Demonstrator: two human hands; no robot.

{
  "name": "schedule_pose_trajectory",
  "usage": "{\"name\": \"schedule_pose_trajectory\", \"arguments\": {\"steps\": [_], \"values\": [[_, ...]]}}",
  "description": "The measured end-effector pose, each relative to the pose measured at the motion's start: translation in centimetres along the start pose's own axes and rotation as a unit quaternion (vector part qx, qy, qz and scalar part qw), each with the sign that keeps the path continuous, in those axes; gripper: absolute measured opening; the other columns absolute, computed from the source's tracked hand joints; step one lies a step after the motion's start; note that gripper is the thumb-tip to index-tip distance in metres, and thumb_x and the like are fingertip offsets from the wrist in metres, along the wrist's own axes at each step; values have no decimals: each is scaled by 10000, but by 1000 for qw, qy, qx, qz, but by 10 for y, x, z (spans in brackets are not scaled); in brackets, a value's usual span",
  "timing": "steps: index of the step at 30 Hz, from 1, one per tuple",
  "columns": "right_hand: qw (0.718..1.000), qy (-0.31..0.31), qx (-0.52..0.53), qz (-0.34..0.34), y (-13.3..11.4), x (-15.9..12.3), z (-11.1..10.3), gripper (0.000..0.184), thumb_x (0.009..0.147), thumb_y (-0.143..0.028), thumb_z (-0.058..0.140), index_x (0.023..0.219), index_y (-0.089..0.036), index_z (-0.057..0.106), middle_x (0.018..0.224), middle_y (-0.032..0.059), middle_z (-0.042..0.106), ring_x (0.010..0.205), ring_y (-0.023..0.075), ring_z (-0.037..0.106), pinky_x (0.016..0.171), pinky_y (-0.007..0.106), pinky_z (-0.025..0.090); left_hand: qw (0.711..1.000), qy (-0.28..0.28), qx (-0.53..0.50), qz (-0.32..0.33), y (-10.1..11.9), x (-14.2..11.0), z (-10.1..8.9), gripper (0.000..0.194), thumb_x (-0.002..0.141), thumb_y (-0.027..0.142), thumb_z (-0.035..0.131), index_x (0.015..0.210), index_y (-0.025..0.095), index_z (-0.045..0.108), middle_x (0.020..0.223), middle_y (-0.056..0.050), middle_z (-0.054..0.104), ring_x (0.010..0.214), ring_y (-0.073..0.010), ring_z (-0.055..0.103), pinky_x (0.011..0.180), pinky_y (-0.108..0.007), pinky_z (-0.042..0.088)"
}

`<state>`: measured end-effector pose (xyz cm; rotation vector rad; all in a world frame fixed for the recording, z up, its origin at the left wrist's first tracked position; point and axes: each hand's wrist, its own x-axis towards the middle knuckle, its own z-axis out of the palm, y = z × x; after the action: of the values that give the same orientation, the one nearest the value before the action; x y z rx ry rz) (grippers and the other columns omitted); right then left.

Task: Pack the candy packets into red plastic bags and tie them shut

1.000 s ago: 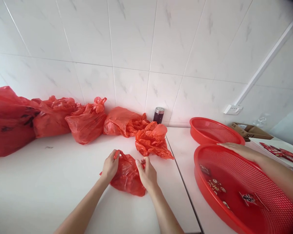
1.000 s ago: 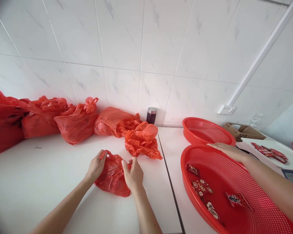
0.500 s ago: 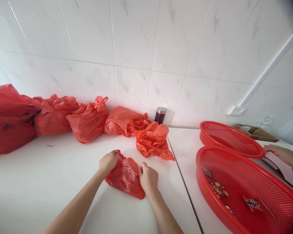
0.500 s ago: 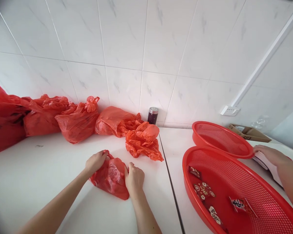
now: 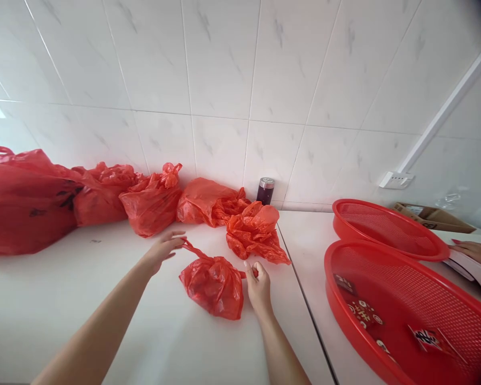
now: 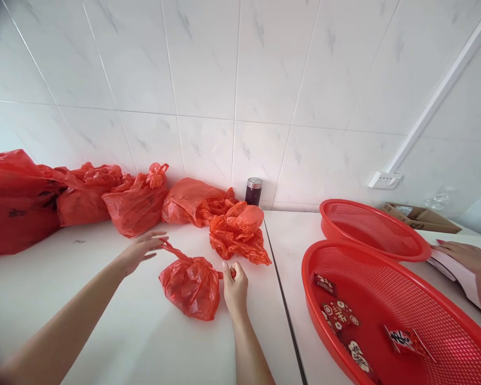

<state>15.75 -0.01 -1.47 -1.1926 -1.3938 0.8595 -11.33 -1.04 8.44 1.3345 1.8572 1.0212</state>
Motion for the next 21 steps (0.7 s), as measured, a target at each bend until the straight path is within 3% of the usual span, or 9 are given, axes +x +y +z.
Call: {"name": "schedule_pose_trajectory", "arguments": {"steps": [3, 6, 9, 11, 13, 15, 18, 21], "values": [[997, -37, 72, 20, -5, 0, -3, 451, 853, -583, 499, 673, -245, 259, 574, -83, 332, 501, 103, 386, 489, 221, 386, 987, 20, 68, 141, 23, -7, 26, 343, 895, 263, 436, 1227, 226, 515, 1394, -91, 496, 1294, -248, 437, 1055, -456, 367], [990, -51, 124, 36, -11, -1, -5, 445, 833, -574, 549, 689, -243, 288, 563, -82, 395, 499, 109, 453, 496, 228, 423, 952, -82, 167, 241, 29, -17, 65, 260, 827, 281, 590, 1078, 223, 623, 1265, -77, 598, 1226, -245, 491, 1053, -460, 359], [986, -21, 156, 48, -13, 0, -8, 439, 847, -557, 549, 697, -240, 285, 565, -77, 435, 520, 108, 471, 536, 232, 442, 913, -171, 272, 250, 22, -24, 89, 209, 808, 341, 669, 932, 172, 657, 997, -54, 676, 975, -215, 612, 915, -458, 460], [984, 3, 166, 58, -12, 1, -10, 414, 851, -545, 554, 714, -237, 314, 564, -76, 452, 520, 105, 470, 540, 228, 435, 900, -182, 321, 230, 17, -25, 86, 201, 868, 355, 605, 919, 166, 650, 940, -45, 670, 888, -189, 625, 853, -428, 492], [983, 12, 170, 68, -8, 2, -10, 378, 827, -542, 590, 767, -229, 387, 586, -66, 501, 501, 101, 466, 519, 225, 417, 899, -170, 347, 206, 14, -24, 65, 208, 889, 358, 577, 950, 171, 643, 961, -46, 665, 880, -180, 624, 834, -407, 502], [983, 10, 167, 78, -4, 3, -9, 371, 802, -552, 613, 853, -220, 453, 670, -32, 589, 487, 98, 477, 504, 230, 410, 908, -145, 354, 174, 11, -22, 30, 215, 884, 357, 585, 969, 168, 638, 970, -46, 660, 889, -183, 622, 828, -406, 506], [986, -1, 140, 90, 3, 3, -8, 377, 806, -559, 596, 922, -214, 497, 801, 15, 651, 519, 106, 520, 527, 246, 435, 931, -93, 337, 102, -1, -24, -44, 209, 870, 344, 609, 939, 149, 637, 909, -29, 660, 834, -173, 628, 788, -388, 518], [991, -23, 102, 88, 5, 1, -7, 353, 814, -548, 587, 882, -210, 511, 782, 17, 642, 543, 119, 534, 540, 251, 445, 956, -6, 293, 17, -25, -34, -124, 210, 848, 342, 641, 846, 132, 641, 797, 3, 651, 727, -153, 627, 702, -336, 528]]}}
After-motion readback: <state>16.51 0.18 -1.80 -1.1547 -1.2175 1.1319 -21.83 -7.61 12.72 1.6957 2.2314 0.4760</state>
